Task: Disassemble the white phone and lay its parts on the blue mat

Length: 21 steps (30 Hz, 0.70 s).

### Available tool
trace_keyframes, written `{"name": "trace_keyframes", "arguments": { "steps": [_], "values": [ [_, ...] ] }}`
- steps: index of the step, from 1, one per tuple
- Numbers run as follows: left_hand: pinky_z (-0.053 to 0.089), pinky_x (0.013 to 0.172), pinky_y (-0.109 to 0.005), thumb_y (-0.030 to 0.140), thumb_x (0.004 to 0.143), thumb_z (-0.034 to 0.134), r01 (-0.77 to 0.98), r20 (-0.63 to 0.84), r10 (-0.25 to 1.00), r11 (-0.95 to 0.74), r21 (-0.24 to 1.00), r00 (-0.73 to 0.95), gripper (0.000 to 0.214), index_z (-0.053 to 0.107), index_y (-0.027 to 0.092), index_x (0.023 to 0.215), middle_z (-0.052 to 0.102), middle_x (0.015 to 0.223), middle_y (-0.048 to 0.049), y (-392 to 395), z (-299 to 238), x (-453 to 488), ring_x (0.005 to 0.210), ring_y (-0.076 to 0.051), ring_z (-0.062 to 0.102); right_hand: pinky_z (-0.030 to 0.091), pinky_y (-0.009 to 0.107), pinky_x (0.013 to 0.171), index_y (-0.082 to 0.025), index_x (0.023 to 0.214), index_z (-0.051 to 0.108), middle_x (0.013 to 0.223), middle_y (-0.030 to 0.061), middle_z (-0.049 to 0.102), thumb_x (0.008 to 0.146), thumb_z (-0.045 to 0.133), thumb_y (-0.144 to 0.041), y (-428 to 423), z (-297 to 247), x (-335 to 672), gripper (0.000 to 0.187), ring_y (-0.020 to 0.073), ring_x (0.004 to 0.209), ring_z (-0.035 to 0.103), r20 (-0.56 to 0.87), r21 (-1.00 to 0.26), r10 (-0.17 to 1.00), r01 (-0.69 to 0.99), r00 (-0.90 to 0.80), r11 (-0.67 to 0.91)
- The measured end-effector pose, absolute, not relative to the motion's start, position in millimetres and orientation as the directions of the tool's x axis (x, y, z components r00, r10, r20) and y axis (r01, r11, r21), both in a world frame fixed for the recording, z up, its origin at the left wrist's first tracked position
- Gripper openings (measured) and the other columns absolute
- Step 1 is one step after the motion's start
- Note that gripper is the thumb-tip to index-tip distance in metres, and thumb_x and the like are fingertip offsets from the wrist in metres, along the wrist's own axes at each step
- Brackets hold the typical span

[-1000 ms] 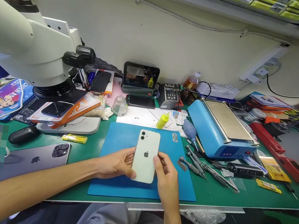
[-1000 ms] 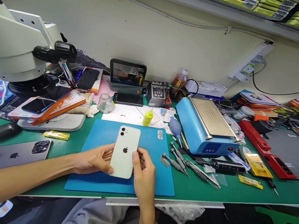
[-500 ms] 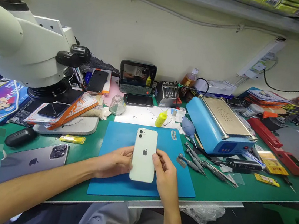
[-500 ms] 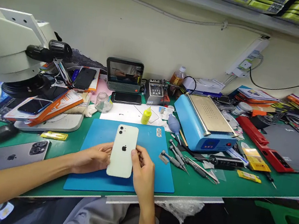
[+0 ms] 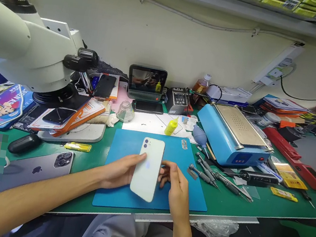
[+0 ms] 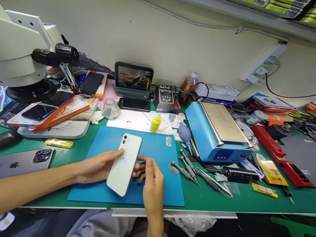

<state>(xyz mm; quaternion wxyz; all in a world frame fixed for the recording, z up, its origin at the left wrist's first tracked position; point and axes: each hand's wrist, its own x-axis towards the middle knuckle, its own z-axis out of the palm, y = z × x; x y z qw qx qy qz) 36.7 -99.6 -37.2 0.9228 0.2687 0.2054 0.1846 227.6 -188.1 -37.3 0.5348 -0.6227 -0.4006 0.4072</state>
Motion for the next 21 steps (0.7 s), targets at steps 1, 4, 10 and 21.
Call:
{"name": "trace_keyframes", "arguments": {
  "steps": [1, 4, 10, 21],
  "values": [
    [0.057, 0.101, -0.039, 0.058, 0.099, 0.080, -0.241, -0.281, 0.451, 0.797, 0.554, 0.847, 0.051, 0.078, 0.014, 0.123, 0.083, 0.119, -0.0150, -99, -39, 37, 0.107, -0.028, 0.080, 0.052, 0.031, 0.058, -0.020, 0.108, 0.081, 0.080, 0.0067, 0.076, 0.101, 0.049, -0.083, -188, -37, 227, 0.071, 0.0200, 0.066, 0.067, -0.081, -0.993, 0.934, 0.050, 0.347, -0.105],
    [0.061, 0.073, -0.032, 0.067, 0.098, 0.076, -0.266, -0.257, 0.430, 0.829, 0.492, 0.865, 0.051, 0.075, 0.017, 0.108, 0.079, 0.095, -0.0052, -94, -45, 34, 0.077, -0.020, 0.077, 0.052, 0.031, 0.057, -0.019, 0.108, 0.080, 0.081, 0.0083, 0.077, 0.101, 0.048, -0.083, -186, -34, 227, 0.071, 0.0208, 0.068, 0.069, -0.086, -0.994, 0.933, 0.028, 0.351, -0.103],
    [0.054, 0.055, -0.022, 0.044, 0.110, 0.068, -0.285, -0.167, 0.361, 0.890, 0.356, 0.917, 0.028, 0.070, 0.016, 0.110, 0.069, 0.088, 0.0011, -81, -57, 23, 0.062, -0.009, 0.061, 0.053, 0.031, 0.058, -0.018, 0.107, 0.081, 0.083, 0.0105, 0.078, 0.102, 0.050, -0.080, -184, -33, 228, 0.070, 0.0210, 0.070, 0.068, -0.091, -0.994, 0.930, 0.031, 0.357, -0.109],
    [0.061, 0.065, -0.027, 0.041, 0.109, 0.071, -0.219, -0.180, 0.281, 0.927, 0.304, 0.943, 0.026, 0.071, 0.017, 0.118, 0.073, 0.102, -0.0033, -80, -67, 20, 0.076, -0.014, 0.069, 0.053, 0.033, 0.057, -0.019, 0.107, 0.082, 0.085, 0.0115, 0.077, 0.099, 0.053, -0.083, -181, -41, 233, 0.071, 0.0220, 0.070, 0.066, -0.107, -0.991, 0.923, 0.040, 0.370, -0.131]
  ]
}}
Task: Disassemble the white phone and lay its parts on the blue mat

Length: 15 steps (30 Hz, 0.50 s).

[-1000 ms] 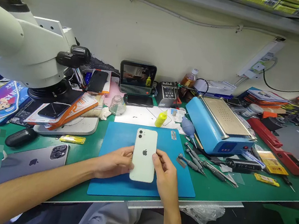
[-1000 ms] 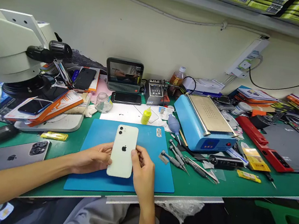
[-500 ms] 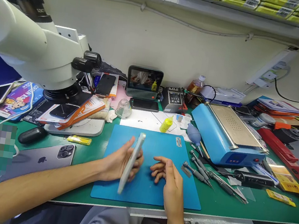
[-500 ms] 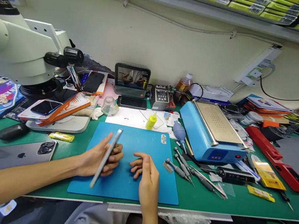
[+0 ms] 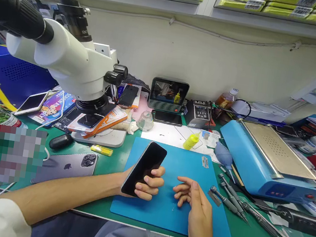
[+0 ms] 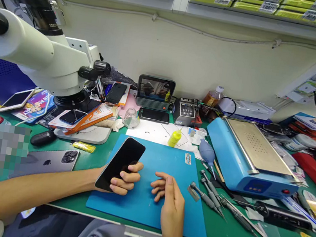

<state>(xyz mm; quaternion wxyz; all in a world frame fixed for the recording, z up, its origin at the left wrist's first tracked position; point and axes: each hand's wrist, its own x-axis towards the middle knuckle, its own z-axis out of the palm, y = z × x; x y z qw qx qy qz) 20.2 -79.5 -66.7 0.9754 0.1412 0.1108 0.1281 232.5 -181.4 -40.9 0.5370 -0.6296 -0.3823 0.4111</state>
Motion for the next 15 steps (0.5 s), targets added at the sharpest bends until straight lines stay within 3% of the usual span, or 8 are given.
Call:
{"name": "trace_keyframes", "arguments": {
  "steps": [5, 8, 11, 13, 15],
  "values": [
    [0.054, 0.055, -0.022, 0.040, 0.109, 0.070, -0.269, -0.152, 0.345, 0.887, 0.376, 0.926, 0.025, 0.069, 0.015, 0.115, 0.068, 0.091, 0.0009, -84, -59, 31, 0.063, -0.009, 0.061, 0.054, 0.032, 0.058, -0.019, 0.106, 0.082, 0.084, 0.0108, 0.077, 0.098, 0.057, -0.081, -182, -39, 233, 0.068, 0.0215, 0.069, 0.066, -0.107, -0.991, 0.927, 0.039, 0.359, -0.129],
    [0.040, 0.045, -0.018, 0.052, 0.108, 0.069, -0.318, -0.147, 0.417, 0.839, 0.441, 0.897, 0.035, 0.067, 0.018, 0.116, 0.059, 0.081, 0.0052, -89, -48, 36, 0.053, -0.006, 0.047, 0.053, 0.032, 0.056, -0.018, 0.105, 0.082, 0.083, 0.0107, 0.077, 0.097, 0.059, -0.082, -181, -36, 233, 0.068, 0.0213, 0.068, 0.066, -0.096, -0.993, 0.931, 0.033, 0.353, -0.115],
    [0.030, 0.045, -0.019, 0.069, 0.093, 0.081, -0.332, -0.169, 0.475, 0.787, 0.520, 0.863, 0.059, 0.066, 0.023, 0.127, 0.055, 0.088, 0.0044, -92, -38, 37, 0.058, -0.008, 0.046, 0.052, 0.031, 0.054, -0.018, 0.102, 0.081, 0.079, 0.0106, 0.076, 0.094, 0.060, -0.085, -180, -36, 233, 0.071, 0.0213, 0.065, 0.066, -0.075, -0.996, 0.934, 0.021, 0.349, -0.088],
    [0.029, 0.047, -0.019, 0.070, 0.083, 0.088, -0.329, -0.187, 0.521, 0.738, 0.589, 0.833, 0.070, 0.065, 0.024, 0.133, 0.055, 0.093, 0.0030, -91, -32, 36, 0.063, -0.009, 0.048, 0.051, 0.031, 0.052, -0.018, 0.100, 0.081, 0.077, 0.0104, 0.076, 0.091, 0.061, -0.088, -179, -37, 233, 0.074, 0.0209, 0.063, 0.066, -0.061, -0.998, 0.937, 0.012, 0.344, -0.069],
    [0.035, 0.051, -0.021, 0.068, 0.089, 0.083, -0.311, -0.203, 0.571, 0.672, 0.672, 0.796, 0.066, 0.065, 0.023, 0.133, 0.058, 0.097, 0.0011, -85, -25, 34, 0.066, -0.010, 0.050, 0.050, 0.030, 0.051, -0.018, 0.098, 0.081, 0.076, 0.0102, 0.076, 0.088, 0.062, -0.090, -179, -37, 233, 0.075, 0.0202, 0.061, 0.065, -0.049, -0.999, 0.941, 0.004, 0.336, -0.053]
  ]
}}
